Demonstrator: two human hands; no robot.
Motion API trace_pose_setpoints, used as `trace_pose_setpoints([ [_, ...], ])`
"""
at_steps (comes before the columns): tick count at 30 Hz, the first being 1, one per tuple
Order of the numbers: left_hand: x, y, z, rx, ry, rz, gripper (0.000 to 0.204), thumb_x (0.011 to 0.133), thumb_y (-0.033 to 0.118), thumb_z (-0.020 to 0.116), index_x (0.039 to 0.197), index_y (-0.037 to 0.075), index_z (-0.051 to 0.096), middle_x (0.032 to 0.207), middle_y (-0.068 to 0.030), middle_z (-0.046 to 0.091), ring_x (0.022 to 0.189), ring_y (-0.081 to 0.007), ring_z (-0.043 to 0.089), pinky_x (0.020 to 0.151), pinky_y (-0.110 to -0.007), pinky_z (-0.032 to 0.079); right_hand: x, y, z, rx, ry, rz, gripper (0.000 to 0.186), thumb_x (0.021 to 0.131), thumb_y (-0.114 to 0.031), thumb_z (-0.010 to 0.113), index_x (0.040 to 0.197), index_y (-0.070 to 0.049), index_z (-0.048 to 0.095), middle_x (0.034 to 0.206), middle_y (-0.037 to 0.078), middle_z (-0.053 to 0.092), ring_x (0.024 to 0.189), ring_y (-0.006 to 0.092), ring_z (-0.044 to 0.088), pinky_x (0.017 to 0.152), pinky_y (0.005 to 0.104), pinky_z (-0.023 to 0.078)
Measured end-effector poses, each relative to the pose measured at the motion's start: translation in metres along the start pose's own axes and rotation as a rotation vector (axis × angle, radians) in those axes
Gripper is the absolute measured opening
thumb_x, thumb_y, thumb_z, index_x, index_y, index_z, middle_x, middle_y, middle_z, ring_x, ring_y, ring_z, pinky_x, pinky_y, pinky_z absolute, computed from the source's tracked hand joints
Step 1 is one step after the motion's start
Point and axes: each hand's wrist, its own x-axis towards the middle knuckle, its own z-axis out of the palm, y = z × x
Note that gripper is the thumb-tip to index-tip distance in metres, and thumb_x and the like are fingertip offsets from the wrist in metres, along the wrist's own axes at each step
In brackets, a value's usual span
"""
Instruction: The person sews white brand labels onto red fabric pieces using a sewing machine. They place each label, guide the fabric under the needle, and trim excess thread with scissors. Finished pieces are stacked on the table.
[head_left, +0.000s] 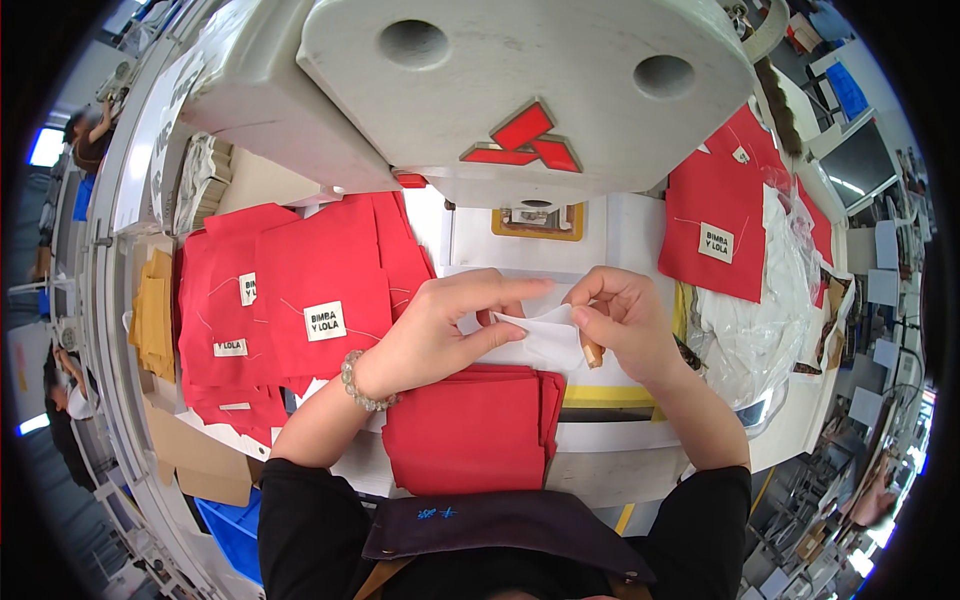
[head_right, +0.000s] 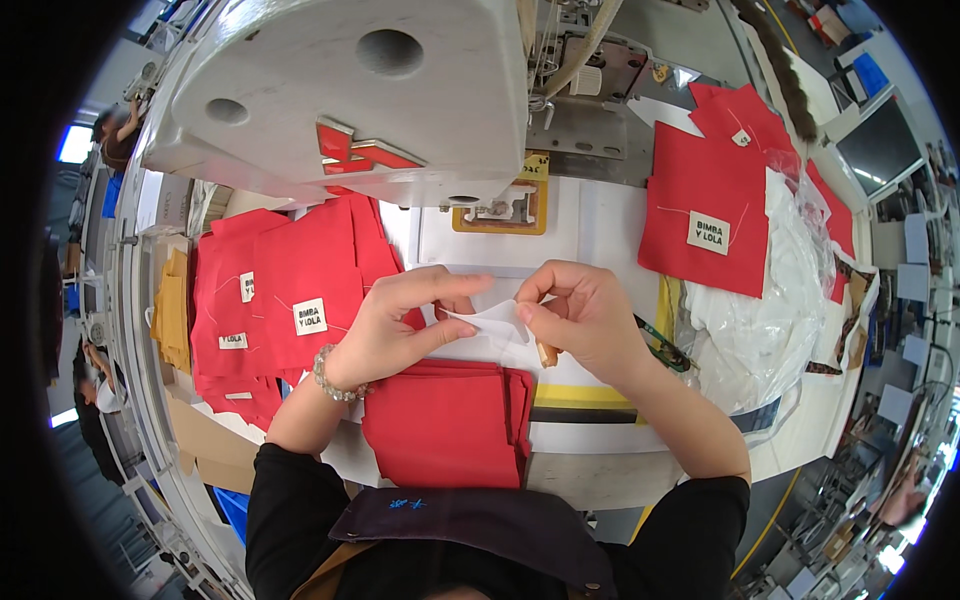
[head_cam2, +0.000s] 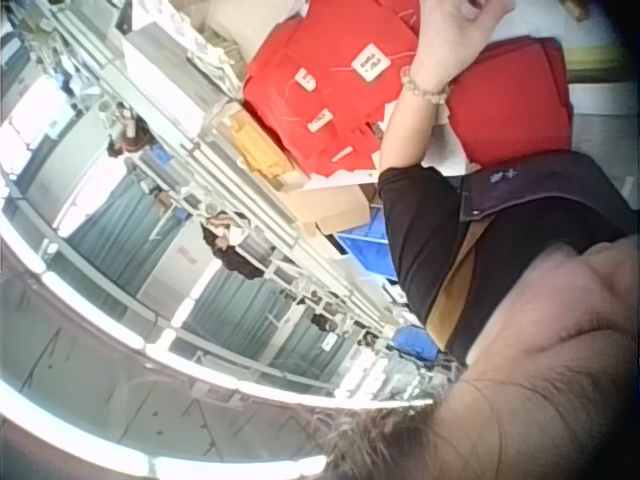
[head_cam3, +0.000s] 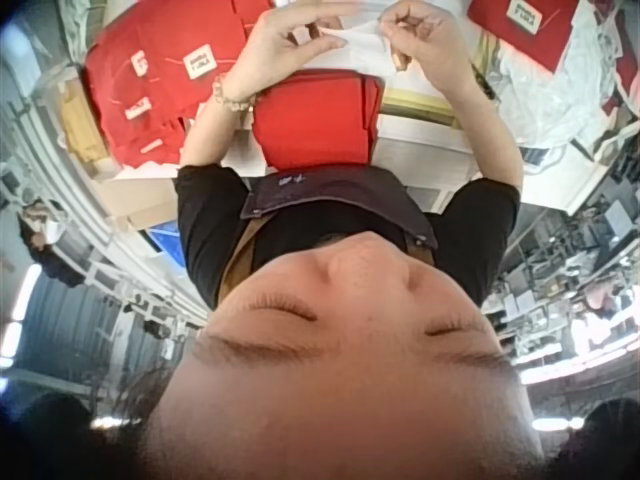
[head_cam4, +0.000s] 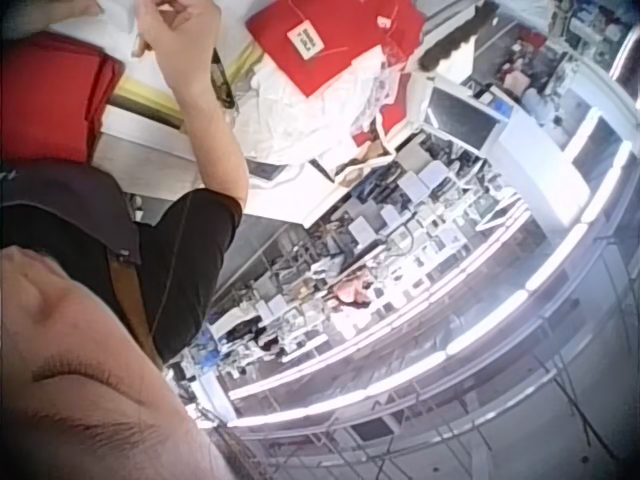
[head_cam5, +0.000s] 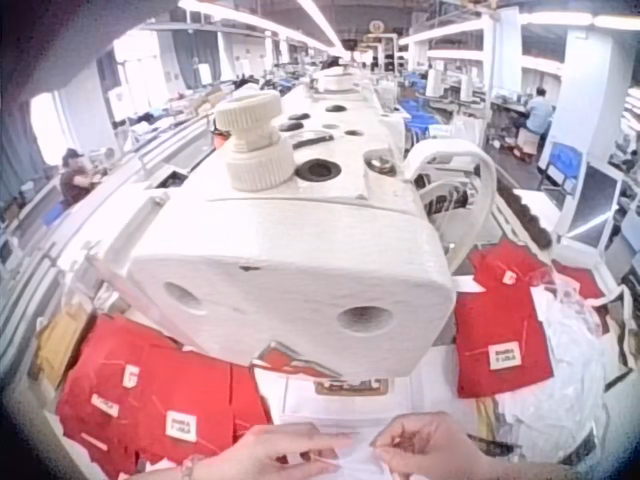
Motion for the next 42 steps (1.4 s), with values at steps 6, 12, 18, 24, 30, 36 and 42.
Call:
trace_pose_setpoints([
  [6, -0.003, 0.000, -0.001, -0.020, -0.163, 0.061, 0.029, 0.081, -0.003, 0.071, 0.108, 0.007, 0.073, 0.087, -0.0055, 0.061, 0.078, -0.0165, 0.058, 0.069, -0.028, 0.048, -0.006, -0.001, 0.004, -0.304, 0.110, 0.099, 0.006, 0.085, -0.004, 0.065, 0.084, -0.002, 0.059, 0.063, 0.000, 0.058, 0.049, 0.0038, 0.052, 0.046, 0.0203, 0.038],
  [12, -0.005, 0.007, -0.006, 0.162, 0.074, 0.014, 0.017, 0.086, 0.002, 0.069, 0.102, 0.005, 0.073, 0.090, -0.0048, 0.053, 0.074, -0.0154, 0.054, 0.066, -0.028, 0.046, -0.016, -0.009, -0.004, -0.852, 0.240, -0.124, 0.016, 0.079, -0.008, 0.073, 0.091, -0.004, 0.063, 0.073, 0.001, 0.060, 0.048, 0.0046, 0.047, 0.046, 0.0209, 0.036],
  [18, 0.012, 0.012, -0.015, 0.322, 0.077, 0.011, 0.018, 0.085, -0.002, 0.068, 0.102, 0.001, 0.073, 0.086, -0.0053, 0.060, 0.070, -0.0134, 0.060, 0.062, -0.027, 0.051, -0.006, -0.023, 0.000, -0.840, 0.239, -0.400, 0.027, 0.074, -0.010, 0.081, 0.097, -0.009, 0.069, 0.093, 0.001, 0.060, 0.049, 0.0076, 0.042, 0.046, 0.0228, 0.037],
  [24, 0.028, -0.004, -0.011, 0.309, 0.007, 0.259, 0.018, 0.083, -0.001, 0.069, 0.101, 0.003, 0.073, 0.105, -0.0118, 0.070, 0.083, -0.0195, 0.071, 0.068, -0.027, 0.059, 0.023, -0.005, -0.016, -1.165, 0.164, -0.821, 0.025, 0.069, -0.002, 0.077, 0.091, -0.014, 0.071, 0.088, 0.000, 0.058, 0.056, 0.0122, 0.049, 0.049, 0.0262, 0.038],
  [30, 0.028, -0.024, -0.009, 0.695, -0.239, 0.361, 0.044, 0.082, 0.015, 0.071, 0.124, 0.004, 0.062, 0.134, -0.0126, 0.057, 0.111, -0.0297, 0.062, 0.100, -0.041, 0.051, 0.029, -0.003, -0.032, -1.569, 0.161, -0.900, 0.028, 0.070, -0.004, 0.074, 0.095, -0.017, 0.073, 0.085, 0.001, 0.054, 0.069, 0.0177, 0.053, 0.059, 0.0321, 0.041],
  [36, 0.031, -0.023, -0.014, 0.778, -0.269, 0.349, 0.062, 0.081, 0.021, 0.072, 0.136, 0.003, 0.050, 0.133, -0.0173, 0.054, 0.121, -0.0340, 0.055, 0.105, -0.042, 0.044, 0.020, -0.003, -0.031, -1.613, 0.127, -0.789, 0.033, 0.074, -0.020, 0.074, 0.106, -0.017, 0.070, 0.096, 0.003, 0.053, 0.081, 0.0203, 0.053, 0.066, 0.0360, 0.041],
  [42, 0.015, -0.019, -0.001, 1.107, -0.075, 0.262, 0.064, 0.077, 0.027, 0.075, 0.132, 0.004, 0.053, 0.125, -0.0181, 0.057, 0.113, -0.0342, 0.058, 0.099, -0.043, 0.047, 0.022, -0.002, -0.027, -1.670, 0.181, -0.760, 0.038, 0.077, -0.024, 0.072, 0.114, -0.016, 0.068, 0.102, 0.007, 0.052, 0.085, 0.0224, 0.052, 0.070, 0.0370, 0.041],
])
